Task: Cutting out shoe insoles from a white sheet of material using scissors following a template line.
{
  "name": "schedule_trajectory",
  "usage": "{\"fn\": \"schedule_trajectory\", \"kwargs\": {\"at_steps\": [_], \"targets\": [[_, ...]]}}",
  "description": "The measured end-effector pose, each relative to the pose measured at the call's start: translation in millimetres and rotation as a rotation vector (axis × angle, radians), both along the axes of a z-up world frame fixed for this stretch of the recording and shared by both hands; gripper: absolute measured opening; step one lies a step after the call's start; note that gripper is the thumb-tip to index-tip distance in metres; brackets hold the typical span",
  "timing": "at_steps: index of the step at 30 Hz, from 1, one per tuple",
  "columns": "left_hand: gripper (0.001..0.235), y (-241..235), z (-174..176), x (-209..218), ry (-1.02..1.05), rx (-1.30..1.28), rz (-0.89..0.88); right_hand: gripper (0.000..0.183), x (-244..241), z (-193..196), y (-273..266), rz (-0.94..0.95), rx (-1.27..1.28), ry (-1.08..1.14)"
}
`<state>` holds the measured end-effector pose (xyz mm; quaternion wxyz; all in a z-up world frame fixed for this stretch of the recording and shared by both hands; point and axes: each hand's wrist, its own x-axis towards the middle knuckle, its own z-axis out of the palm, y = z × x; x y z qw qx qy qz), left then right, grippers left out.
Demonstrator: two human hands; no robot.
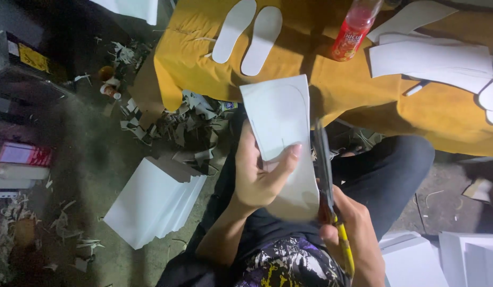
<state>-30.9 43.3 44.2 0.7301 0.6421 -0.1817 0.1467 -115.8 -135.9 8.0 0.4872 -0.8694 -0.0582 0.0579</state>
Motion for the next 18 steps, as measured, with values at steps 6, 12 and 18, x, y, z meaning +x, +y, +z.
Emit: {"fn": "schedule_trajectory", "kwargs": {"at_steps": [6, 12, 18], "targets": [[0.061, -5.6, -13.9, 19.8, 0.109, -0.012, -0.107, 0.101, 15.9, -9.2, -2.4, -0.019, -0.009, 0.236], [0.061, -12.2, -30.6, 39.7, 0.192, 0.073, -0.03, 0.098, 32.9, -27.8, -5.0, -0.087, 0.003, 0.321], [0.071, -21.5, -58.7, 41.0, 0.197, 0.091, 0.028, 0.095, 37.3, -26.4, 2.5, -0.154, -0.009, 0.376]]}}
